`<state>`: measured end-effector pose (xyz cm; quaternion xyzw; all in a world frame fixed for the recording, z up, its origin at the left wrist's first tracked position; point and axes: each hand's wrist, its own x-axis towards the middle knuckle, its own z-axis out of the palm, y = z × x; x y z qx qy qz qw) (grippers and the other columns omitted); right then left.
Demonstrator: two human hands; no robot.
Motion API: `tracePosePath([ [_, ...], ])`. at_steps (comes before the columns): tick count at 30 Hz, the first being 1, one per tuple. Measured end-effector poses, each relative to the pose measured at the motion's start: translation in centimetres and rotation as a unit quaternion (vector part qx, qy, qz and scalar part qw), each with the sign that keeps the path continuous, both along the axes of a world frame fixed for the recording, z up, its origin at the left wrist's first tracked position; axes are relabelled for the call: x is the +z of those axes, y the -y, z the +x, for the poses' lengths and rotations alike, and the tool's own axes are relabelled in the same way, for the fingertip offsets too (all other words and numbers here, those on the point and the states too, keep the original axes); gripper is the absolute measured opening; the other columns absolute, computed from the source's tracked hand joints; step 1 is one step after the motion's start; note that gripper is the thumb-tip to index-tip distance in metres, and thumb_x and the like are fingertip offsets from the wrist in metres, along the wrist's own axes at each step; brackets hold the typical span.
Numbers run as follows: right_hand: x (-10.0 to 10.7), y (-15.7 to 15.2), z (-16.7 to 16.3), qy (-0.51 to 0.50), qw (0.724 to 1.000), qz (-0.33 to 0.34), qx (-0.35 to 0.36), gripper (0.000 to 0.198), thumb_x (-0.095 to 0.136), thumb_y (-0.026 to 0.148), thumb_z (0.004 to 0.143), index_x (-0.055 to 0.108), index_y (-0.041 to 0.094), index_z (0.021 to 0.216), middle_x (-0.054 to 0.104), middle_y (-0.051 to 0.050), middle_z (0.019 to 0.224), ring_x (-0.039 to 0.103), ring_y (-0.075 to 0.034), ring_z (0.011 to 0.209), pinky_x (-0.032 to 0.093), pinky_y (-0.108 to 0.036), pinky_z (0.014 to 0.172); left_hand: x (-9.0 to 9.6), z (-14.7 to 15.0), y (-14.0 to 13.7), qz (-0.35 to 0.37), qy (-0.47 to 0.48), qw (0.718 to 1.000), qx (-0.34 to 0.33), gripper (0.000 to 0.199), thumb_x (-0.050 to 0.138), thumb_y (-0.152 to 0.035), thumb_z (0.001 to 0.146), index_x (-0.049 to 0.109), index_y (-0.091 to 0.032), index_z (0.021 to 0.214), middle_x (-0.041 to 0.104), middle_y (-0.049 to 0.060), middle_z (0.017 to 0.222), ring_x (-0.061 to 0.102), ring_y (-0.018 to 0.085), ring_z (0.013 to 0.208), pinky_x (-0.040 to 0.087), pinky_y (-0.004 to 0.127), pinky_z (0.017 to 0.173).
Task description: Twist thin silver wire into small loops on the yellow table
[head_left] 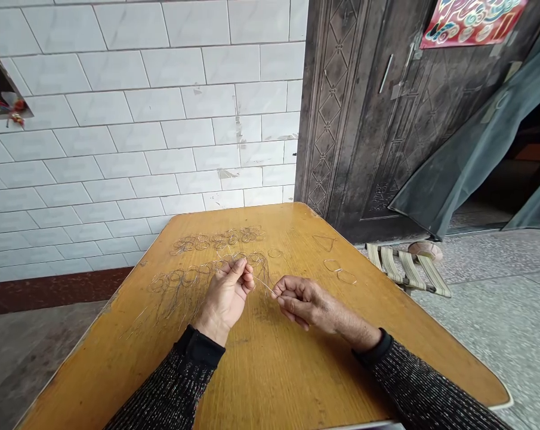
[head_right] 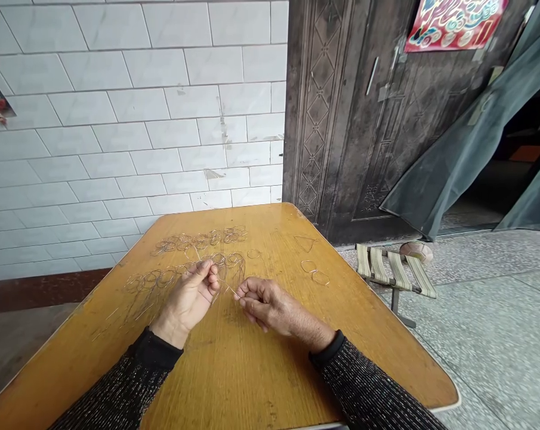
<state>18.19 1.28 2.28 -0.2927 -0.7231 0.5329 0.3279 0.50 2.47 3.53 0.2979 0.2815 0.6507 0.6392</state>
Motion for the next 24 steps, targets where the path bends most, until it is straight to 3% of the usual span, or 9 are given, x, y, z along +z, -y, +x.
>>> tracePosePath([
  [8,-0.2,-0.3,0.1,0.006,0.999,-0.031,0.001,0.019,0.052,0.035,0.081,0.048,0.016,0.083,0.051,0.007,0.052,0.038,-0.002,0.031,0.028,-0.015,0.033,0.0,-0.4,-0.3,0.018,0.010,1.000,-0.002,0.021,0.078,-0.017,0.057,0.060,-0.012,0.066,0.059,-0.002,0.062,0.052,0.004,0.052,0.044,0.013,0.049],
  [16,-0.3,-0.7,1.3,0.050,0.989,-0.073,0.116,0.042,0.039,0.053,0.085,0.053,0.014,0.082,0.062,-0.001,0.061,0.059,-0.009,0.046,0.042,-0.019,0.045,-0.5,-0.3,-0.1,0.006,-0.002,0.998,-0.058,0.023,0.078,-0.020,0.059,0.058,-0.013,0.068,0.056,-0.004,0.063,0.049,0.003,0.052,0.041,0.013,0.049],
  [20,-0.7,-0.8,0.4,0.004,0.995,-0.061,0.079,0.040,0.044,0.053,0.083,0.054,0.014,0.079,0.064,-0.002,0.065,0.060,-0.009,0.049,0.041,-0.018,0.046,-0.6,0.3,0.3,0.016,-0.025,0.997,-0.078,0.022,0.077,-0.023,0.060,0.058,-0.013,0.068,0.055,-0.004,0.063,0.049,0.004,0.054,0.041,0.015,0.050],
  [24,-1.1,-0.7,-0.5,-0.043,0.995,-0.074,0.051,0.034,0.058,0.047,0.076,0.055,0.014,0.074,0.062,0.002,0.059,0.052,-0.005,0.039,0.037,-0.016,0.040,-1.0,0.9,0.6,0.018,-0.047,0.993,-0.104,0.021,0.076,-0.024,0.062,0.060,-0.013,0.069,0.055,-0.003,0.063,0.048,0.005,0.055,0.040,0.016,0.050],
])
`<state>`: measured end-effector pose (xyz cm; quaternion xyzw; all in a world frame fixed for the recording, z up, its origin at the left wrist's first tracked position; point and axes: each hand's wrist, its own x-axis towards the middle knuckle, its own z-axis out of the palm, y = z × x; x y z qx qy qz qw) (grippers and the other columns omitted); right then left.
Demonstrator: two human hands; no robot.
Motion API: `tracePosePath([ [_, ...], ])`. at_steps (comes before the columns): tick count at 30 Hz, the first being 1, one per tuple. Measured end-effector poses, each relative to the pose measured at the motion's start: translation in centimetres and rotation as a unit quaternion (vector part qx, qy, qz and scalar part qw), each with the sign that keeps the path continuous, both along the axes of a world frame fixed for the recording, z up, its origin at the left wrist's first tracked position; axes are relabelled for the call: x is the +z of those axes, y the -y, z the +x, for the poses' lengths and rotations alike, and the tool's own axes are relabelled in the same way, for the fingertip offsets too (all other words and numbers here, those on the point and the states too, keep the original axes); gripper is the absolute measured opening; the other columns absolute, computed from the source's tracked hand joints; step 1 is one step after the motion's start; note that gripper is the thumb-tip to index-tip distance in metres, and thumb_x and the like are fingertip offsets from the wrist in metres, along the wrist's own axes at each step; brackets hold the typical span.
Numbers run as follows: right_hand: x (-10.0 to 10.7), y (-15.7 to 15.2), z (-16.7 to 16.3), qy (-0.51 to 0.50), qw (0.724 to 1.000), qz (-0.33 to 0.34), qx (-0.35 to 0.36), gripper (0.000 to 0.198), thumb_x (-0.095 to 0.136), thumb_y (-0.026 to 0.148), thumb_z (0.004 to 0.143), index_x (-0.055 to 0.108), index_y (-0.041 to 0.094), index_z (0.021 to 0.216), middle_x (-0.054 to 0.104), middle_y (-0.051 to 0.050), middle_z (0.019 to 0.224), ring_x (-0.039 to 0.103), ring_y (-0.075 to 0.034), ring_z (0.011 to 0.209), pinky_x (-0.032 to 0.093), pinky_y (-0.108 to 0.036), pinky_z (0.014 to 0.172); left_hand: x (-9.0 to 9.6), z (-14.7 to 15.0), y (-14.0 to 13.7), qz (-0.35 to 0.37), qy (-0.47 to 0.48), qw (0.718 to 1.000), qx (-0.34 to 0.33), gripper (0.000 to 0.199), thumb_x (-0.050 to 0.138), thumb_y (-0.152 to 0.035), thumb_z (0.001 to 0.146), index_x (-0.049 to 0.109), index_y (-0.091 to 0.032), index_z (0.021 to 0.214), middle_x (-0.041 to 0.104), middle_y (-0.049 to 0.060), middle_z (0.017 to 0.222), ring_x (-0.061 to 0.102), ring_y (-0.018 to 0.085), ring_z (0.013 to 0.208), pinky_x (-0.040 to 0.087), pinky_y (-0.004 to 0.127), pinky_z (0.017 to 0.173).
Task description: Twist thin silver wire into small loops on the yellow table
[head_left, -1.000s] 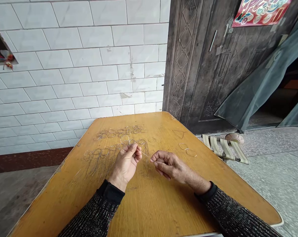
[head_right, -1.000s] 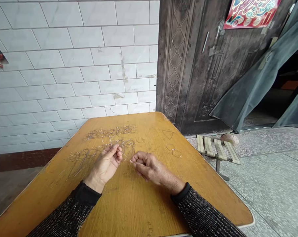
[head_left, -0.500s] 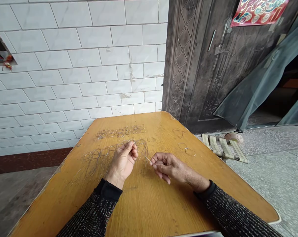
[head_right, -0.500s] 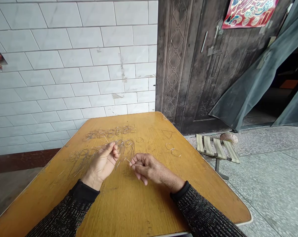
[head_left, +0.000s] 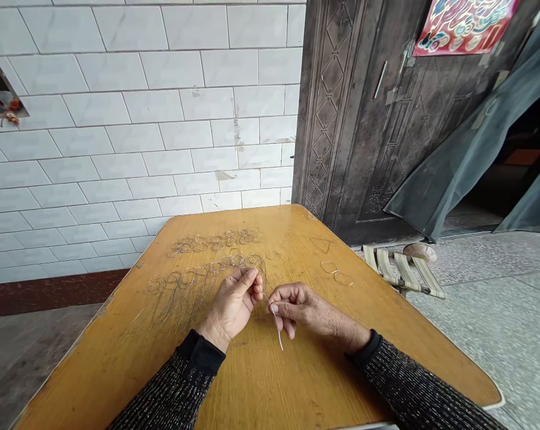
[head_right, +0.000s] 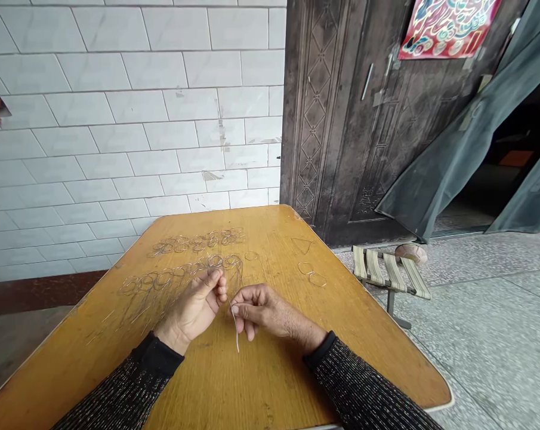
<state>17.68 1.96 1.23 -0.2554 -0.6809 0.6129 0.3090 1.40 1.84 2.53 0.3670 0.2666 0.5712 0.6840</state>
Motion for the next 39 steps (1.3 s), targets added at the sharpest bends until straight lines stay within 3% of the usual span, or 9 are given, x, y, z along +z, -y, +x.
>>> tracePosePath([
  [4,0.3,0.5,-0.3,-0.024,0.999,-0.007,0.023,0.036,0.051,0.048,0.081,0.058,0.013,0.078,0.065,-0.001,0.066,0.051,-0.004,0.037,0.038,-0.016,0.040,-0.4,0.1,-0.1,0.008,-0.013,1.000,-0.009,0.017,0.073,-0.024,0.066,0.060,-0.013,0.069,0.056,-0.003,0.064,0.048,0.005,0.054,0.041,0.016,0.052],
  [9,0.3,0.7,-0.9,-0.029,0.997,-0.062,0.021,0.030,0.061,0.040,0.075,0.052,0.014,0.065,0.066,0.000,0.061,0.051,-0.004,0.034,0.037,-0.015,0.037,-0.7,0.1,-0.2,0.008,-0.022,1.000,-0.012,0.016,0.072,-0.024,0.068,0.060,-0.014,0.068,0.056,-0.002,0.066,0.048,0.004,0.055,0.041,0.016,0.053],
  [22,0.0,0.4,-1.0,-0.084,0.992,-0.093,-0.027,0.027,0.061,0.039,0.074,0.051,0.014,0.080,0.064,0.001,0.055,0.052,-0.006,0.032,0.037,-0.014,0.033,-0.8,-0.1,-0.1,0.021,-0.071,0.997,-0.020,0.019,0.072,-0.027,0.067,0.059,-0.013,0.067,0.058,-0.001,0.067,0.049,0.006,0.057,0.034,0.016,0.049],
  [33,0.5,0.6,-0.9,-0.051,0.997,-0.040,-0.039,0.028,0.057,0.041,0.075,0.050,0.015,0.080,0.058,0.005,0.051,0.050,-0.006,0.033,0.035,-0.015,0.035,-0.6,0.0,-0.1,0.010,-0.008,1.000,-0.026,0.021,0.074,-0.024,0.064,0.057,-0.013,0.061,0.056,-0.001,0.062,0.048,0.005,0.053,0.037,0.016,0.050],
  [37,0.1,0.4,-0.9,-0.017,0.997,-0.014,-0.080,0.024,0.052,0.039,0.077,0.046,0.016,0.080,0.058,0.004,0.052,0.049,-0.007,0.033,0.033,-0.016,0.035,-0.3,-0.3,-0.3,0.002,-0.023,1.000,0.012,0.019,0.074,-0.023,0.064,0.059,-0.012,0.068,0.059,0.000,0.068,0.051,0.005,0.058,0.039,0.016,0.053],
  [39,-0.1,0.3,-0.8,0.023,0.992,0.030,-0.122,0.018,0.048,0.035,0.079,0.044,0.017,0.079,0.057,0.004,0.053,0.049,-0.007,0.034,0.033,-0.017,0.037,-0.1,-0.7,-0.3,0.004,-0.046,0.999,0.025,0.020,0.074,-0.022,0.064,0.061,-0.012,0.075,0.061,0.002,0.076,0.054,0.007,0.064,0.041,0.016,0.056],
])
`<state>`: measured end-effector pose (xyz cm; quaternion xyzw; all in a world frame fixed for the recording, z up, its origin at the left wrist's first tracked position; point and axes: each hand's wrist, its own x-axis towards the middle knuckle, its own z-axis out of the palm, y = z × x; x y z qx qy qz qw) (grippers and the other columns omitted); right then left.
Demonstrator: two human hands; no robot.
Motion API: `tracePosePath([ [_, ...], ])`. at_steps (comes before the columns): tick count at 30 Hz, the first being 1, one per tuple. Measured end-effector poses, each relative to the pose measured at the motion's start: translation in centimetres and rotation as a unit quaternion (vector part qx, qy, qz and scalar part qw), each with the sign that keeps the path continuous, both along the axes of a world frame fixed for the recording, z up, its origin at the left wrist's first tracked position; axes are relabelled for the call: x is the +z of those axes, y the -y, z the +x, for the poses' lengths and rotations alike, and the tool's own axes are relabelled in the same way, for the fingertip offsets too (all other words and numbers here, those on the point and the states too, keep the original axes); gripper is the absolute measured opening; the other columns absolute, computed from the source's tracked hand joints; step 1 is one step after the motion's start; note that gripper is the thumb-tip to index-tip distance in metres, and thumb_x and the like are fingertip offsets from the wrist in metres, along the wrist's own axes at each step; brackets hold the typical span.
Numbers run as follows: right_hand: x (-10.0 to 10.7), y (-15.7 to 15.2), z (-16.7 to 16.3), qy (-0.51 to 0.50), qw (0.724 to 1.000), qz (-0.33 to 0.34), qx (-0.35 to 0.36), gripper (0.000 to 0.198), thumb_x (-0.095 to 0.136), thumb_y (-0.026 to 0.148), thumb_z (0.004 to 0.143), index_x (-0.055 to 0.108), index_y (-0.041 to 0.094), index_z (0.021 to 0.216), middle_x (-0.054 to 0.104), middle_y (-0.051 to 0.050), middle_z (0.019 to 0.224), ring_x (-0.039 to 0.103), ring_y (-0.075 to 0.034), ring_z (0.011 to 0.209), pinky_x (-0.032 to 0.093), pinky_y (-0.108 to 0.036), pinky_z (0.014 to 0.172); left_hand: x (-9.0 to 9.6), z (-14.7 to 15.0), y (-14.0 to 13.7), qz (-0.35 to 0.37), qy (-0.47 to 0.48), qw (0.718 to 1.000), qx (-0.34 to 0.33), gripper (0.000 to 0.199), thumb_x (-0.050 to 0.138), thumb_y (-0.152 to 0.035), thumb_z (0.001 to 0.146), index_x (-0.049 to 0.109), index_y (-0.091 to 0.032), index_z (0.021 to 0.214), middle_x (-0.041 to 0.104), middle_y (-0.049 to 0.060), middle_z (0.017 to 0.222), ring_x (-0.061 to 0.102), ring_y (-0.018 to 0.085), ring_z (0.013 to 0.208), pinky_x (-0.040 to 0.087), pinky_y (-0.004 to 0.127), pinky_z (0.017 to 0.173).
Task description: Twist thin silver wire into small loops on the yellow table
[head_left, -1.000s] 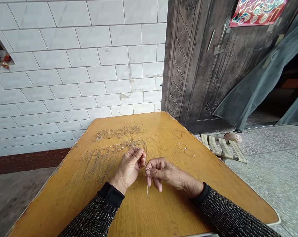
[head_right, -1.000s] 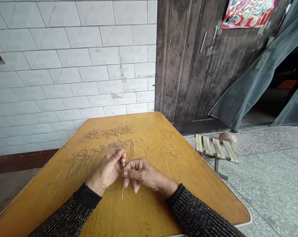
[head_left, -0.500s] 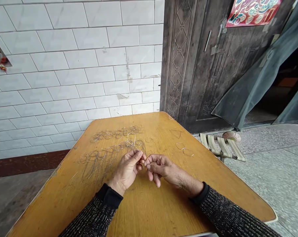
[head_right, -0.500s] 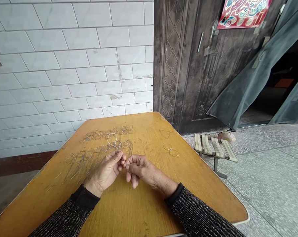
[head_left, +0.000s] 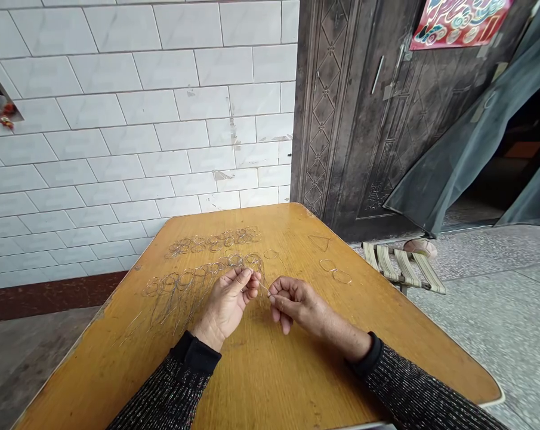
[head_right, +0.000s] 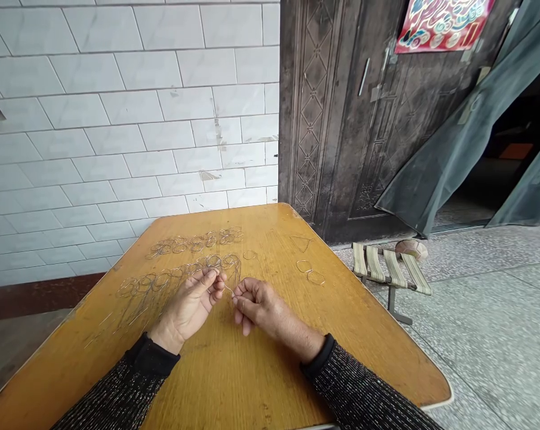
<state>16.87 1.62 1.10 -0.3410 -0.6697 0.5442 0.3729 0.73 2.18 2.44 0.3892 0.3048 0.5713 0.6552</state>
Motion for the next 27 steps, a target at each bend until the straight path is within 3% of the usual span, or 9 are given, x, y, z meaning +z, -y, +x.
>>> tracePosePath([
  [3,-0.2,0.0,0.2,0.118,0.978,0.143,-0.096,0.009,0.042,0.026,0.082,0.044,0.018,0.078,0.057,0.002,0.056,0.051,-0.008,0.039,0.034,-0.019,0.043,0.3,-0.4,0.0,-0.004,-0.028,1.000,0.000,0.026,0.075,-0.020,0.063,0.061,-0.014,0.084,0.061,0.003,0.087,0.056,0.008,0.071,0.042,0.018,0.059],
  [6,-0.5,0.1,0.5,0.271,0.900,0.291,-0.180,0.012,0.040,0.022,0.083,0.050,0.018,0.078,0.058,0.000,0.055,0.052,-0.010,0.044,0.031,-0.021,0.047,0.4,-0.2,0.2,0.004,-0.055,0.998,0.000,0.026,0.072,-0.025,0.066,0.060,-0.015,0.087,0.061,0.003,0.088,0.055,0.009,0.071,0.042,0.019,0.058],
  [9,-0.8,0.0,0.6,0.359,0.847,0.340,-0.196,0.014,0.042,0.022,0.083,0.055,0.018,0.081,0.058,0.000,0.053,0.053,-0.012,0.046,0.026,-0.022,0.047,0.3,0.2,0.3,0.025,-0.098,0.995,0.026,0.022,0.071,-0.027,0.067,0.061,-0.014,0.081,0.060,0.003,0.081,0.053,0.009,0.067,0.040,0.020,0.056],
  [11,-0.7,0.1,0.5,0.352,0.856,0.338,-0.171,0.013,0.044,0.020,0.082,0.056,0.018,0.083,0.059,0.000,0.055,0.053,-0.012,0.047,0.027,-0.021,0.047,0.1,0.3,0.4,0.032,-0.110,0.993,0.028,0.020,0.070,-0.027,0.068,0.061,-0.013,0.079,0.059,0.002,0.076,0.052,0.009,0.066,0.039,0.021,0.057],
  [13,-0.4,0.3,0.5,0.300,0.890,0.317,-0.129,0.009,0.045,0.019,0.081,0.055,0.018,0.081,0.058,0.001,0.057,0.052,-0.010,0.048,0.030,-0.020,0.048,0.1,0.3,0.5,0.041,-0.106,0.993,0.005,0.018,0.069,-0.027,0.069,0.062,-0.013,0.079,0.058,0.001,0.074,0.051,0.009,0.065,0.039,0.022,0.059],
  [17,0.7,0.8,0.3,0.180,0.964,0.190,-0.055,0.011,0.045,0.023,0.082,0.050,0.017,0.074,0.051,0.005,0.053,0.047,-0.006,0.038,0.033,-0.017,0.043,0.1,0.3,0.8,0.084,-0.094,0.990,-0.062,0.012,0.065,-0.025,0.072,0.063,-0.014,0.076,0.057,0.001,0.072,0.051,0.010,0.066,0.040,0.024,0.066],
  [20,0.9,0.8,0.3,0.146,0.974,0.163,-0.058,0.014,0.042,0.022,0.082,0.047,0.017,0.070,0.053,0.004,0.055,0.046,-0.005,0.036,0.034,-0.017,0.042,0.2,0.3,0.9,0.098,-0.099,0.986,-0.089,0.012,0.064,-0.024,0.073,0.065,-0.015,0.080,0.059,0.003,0.079,0.053,0.013,0.076,0.040,0.026,0.073],
  [23,0.4,0.4,0.6,0.228,0.922,0.277,-0.146,0.016,0.042,0.019,0.082,0.049,0.017,0.068,0.055,0.002,0.054,0.049,-0.007,0.042,0.030,-0.018,0.045,0.4,0.1,0.7,0.053,-0.097,0.992,-0.057,0.026,0.067,-0.022,0.070,0.064,-0.016,0.095,0.060,0.007,0.096,0.054,0.015,0.086,0.042,0.027,0.074],
  [27,-0.4,0.0,1.1,0.390,0.779,0.440,-0.217,0.022,0.039,0.015,0.083,0.052,0.017,0.065,0.056,0.000,0.051,0.046,-0.009,0.041,0.018,-0.023,0.043,0.8,-0.5,0.2,-0.005,-0.067,0.998,0.015,0.037,0.060,-0.042,0.074,0.061,-0.017,0.101,0.059,0.009,0.103,0.055,0.016,0.083,0.045,0.025,0.063],
])
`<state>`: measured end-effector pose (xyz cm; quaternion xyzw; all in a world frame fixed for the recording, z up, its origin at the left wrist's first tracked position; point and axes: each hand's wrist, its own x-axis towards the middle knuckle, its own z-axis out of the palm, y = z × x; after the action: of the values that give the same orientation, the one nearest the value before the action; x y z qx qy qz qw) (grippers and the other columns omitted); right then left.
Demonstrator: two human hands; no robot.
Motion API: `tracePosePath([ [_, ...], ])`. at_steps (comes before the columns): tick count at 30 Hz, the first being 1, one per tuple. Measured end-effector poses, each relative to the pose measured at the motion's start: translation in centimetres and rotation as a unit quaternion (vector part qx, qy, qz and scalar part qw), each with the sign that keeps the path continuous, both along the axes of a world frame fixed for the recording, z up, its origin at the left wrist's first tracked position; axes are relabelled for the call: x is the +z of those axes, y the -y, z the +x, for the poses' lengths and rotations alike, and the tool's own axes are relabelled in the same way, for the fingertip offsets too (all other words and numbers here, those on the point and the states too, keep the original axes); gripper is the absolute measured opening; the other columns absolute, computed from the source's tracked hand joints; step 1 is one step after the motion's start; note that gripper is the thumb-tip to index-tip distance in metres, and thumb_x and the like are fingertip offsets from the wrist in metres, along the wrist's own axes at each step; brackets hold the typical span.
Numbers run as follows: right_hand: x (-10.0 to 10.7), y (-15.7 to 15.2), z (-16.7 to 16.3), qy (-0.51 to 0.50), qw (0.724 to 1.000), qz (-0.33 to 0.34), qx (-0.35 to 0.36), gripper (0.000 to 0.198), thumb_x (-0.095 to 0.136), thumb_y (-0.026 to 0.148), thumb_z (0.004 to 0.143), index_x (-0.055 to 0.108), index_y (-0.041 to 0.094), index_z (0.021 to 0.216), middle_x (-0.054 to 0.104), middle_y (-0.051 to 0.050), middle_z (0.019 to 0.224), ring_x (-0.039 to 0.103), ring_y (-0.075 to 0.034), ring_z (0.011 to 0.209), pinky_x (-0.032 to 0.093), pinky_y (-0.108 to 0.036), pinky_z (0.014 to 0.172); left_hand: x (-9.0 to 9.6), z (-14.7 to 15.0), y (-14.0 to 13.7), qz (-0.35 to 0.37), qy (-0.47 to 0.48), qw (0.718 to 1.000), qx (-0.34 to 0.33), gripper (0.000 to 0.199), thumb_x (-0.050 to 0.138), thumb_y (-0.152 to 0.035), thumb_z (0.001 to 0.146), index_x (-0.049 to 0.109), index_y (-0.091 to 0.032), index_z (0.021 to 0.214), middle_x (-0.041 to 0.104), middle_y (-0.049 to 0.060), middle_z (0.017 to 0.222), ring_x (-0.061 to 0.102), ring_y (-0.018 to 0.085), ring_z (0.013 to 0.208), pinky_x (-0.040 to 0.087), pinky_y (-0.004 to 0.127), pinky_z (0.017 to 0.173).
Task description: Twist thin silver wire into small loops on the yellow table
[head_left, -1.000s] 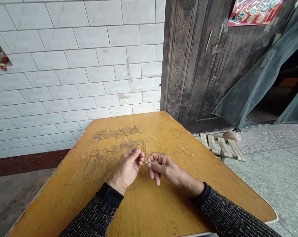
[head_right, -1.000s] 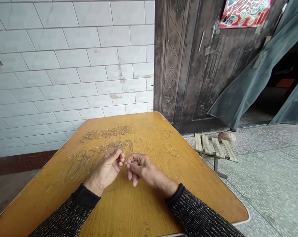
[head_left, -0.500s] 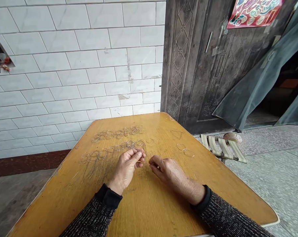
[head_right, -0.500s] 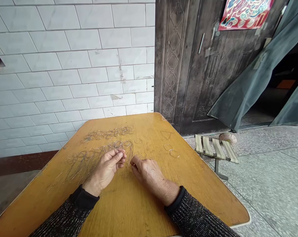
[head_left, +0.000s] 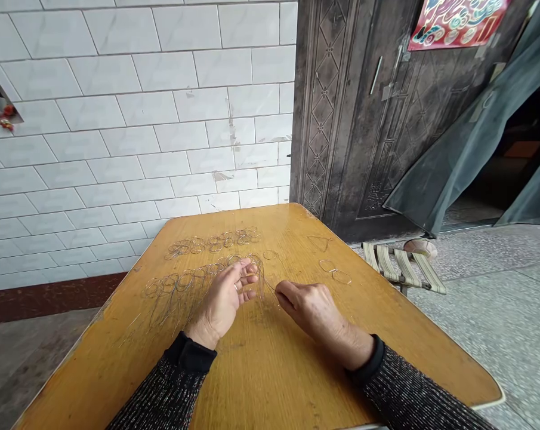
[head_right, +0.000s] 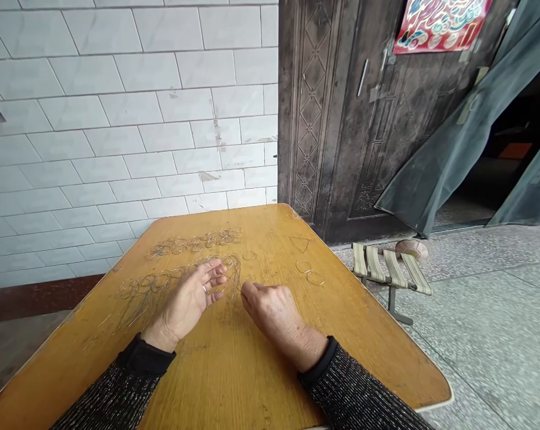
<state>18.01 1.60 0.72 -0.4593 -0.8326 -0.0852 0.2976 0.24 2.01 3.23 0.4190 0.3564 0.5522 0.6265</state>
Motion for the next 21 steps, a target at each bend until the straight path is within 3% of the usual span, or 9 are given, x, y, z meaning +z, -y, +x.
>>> tracePosePath([
  [2,-0.2,-0.1,0.2,0.065,0.997,0.050,-0.003,0.023,0.037,0.009,0.082,0.051,0.017,0.064,0.055,0.000,0.051,0.043,-0.008,0.039,0.014,-0.026,0.043,0.0,-0.2,-0.2,0.004,-0.010,1.000,0.028,0.044,0.052,-0.052,0.076,0.062,-0.015,0.099,0.059,0.010,0.100,0.055,0.015,0.077,0.044,0.023,0.057],
  [5,-0.3,-0.1,0.3,0.116,0.990,0.076,0.000,0.022,0.038,0.006,0.080,0.050,0.017,0.065,0.056,-0.001,0.052,0.041,-0.008,0.038,0.012,-0.027,0.043,-0.2,-0.3,-0.4,0.034,-0.046,0.998,0.037,0.035,0.062,-0.043,0.073,0.065,-0.013,0.090,0.060,0.008,0.090,0.053,0.011,0.070,0.041,0.020,0.057],
  [7,-0.3,-0.2,0.3,0.124,0.990,0.065,-0.009,0.020,0.040,0.008,0.081,0.051,0.017,0.066,0.056,0.000,0.052,0.039,-0.008,0.038,0.011,-0.026,0.042,-0.2,-0.2,-0.4,0.034,-0.028,0.999,0.019,0.028,0.067,-0.036,0.070,0.065,-0.012,0.085,0.060,0.007,0.085,0.053,0.011,0.072,0.042,0.021,0.061],
  [12,-0.3,-0.2,0.2,0.096,0.994,0.035,-0.029,0.024,0.036,0.012,0.084,0.051,0.017,0.067,0.057,0.000,0.055,0.039,-0.007,0.038,0.012,-0.026,0.042,0.2,-0.1,-0.3,0.002,0.049,0.999,-0.004,0.041,0.058,-0.050,0.073,0.065,-0.010,0.073,0.061,0.008,0.076,0.056,0.015,0.071,0.044,0.025,0.064],
  [14,-0.1,-0.1,0.2,0.085,0.996,0.024,-0.031,0.026,0.034,0.013,0.086,0.051,0.017,0.067,0.058,0.000,0.056,0.042,-0.007,0.039,0.013,-0.026,0.043,0.3,-0.1,-0.3,0.006,0.050,0.999,-0.007,0.038,0.061,-0.047,0.073,0.063,-0.011,0.063,0.060,0.006,0.072,0.055,0.014,0.070,0.043,0.024,0.063],
  [18,0.8,0.4,0.4,0.049,0.998,-0.025,0.001,0.025,0.038,0.022,0.089,0.055,0.017,0.071,0.060,-0.001,0.060,0.050,-0.008,0.046,0.018,-0.024,0.046,0.3,-0.4,-0.4,0.010,0.037,0.999,-0.038,0.039,0.061,-0.042,0.073,0.055,-0.012,0.048,0.058,0.005,0.070,0.053,0.011,0.065,0.040,0.022,0.060],
  [21,1.5,0.6,0.7,0.016,0.997,-0.062,0.048,0.024,0.040,0.026,0.089,0.058,0.017,0.076,0.062,-0.001,0.064,0.055,-0.010,0.053,0.023,-0.023,0.049,0.3,-0.6,-0.3,0.033,0.008,0.998,-0.051,0.034,0.063,-0.033,0.072,0.055,-0.012,0.047,0.058,0.004,0.071,0.051,0.010,0.062,0.038,0.021,0.057],
])
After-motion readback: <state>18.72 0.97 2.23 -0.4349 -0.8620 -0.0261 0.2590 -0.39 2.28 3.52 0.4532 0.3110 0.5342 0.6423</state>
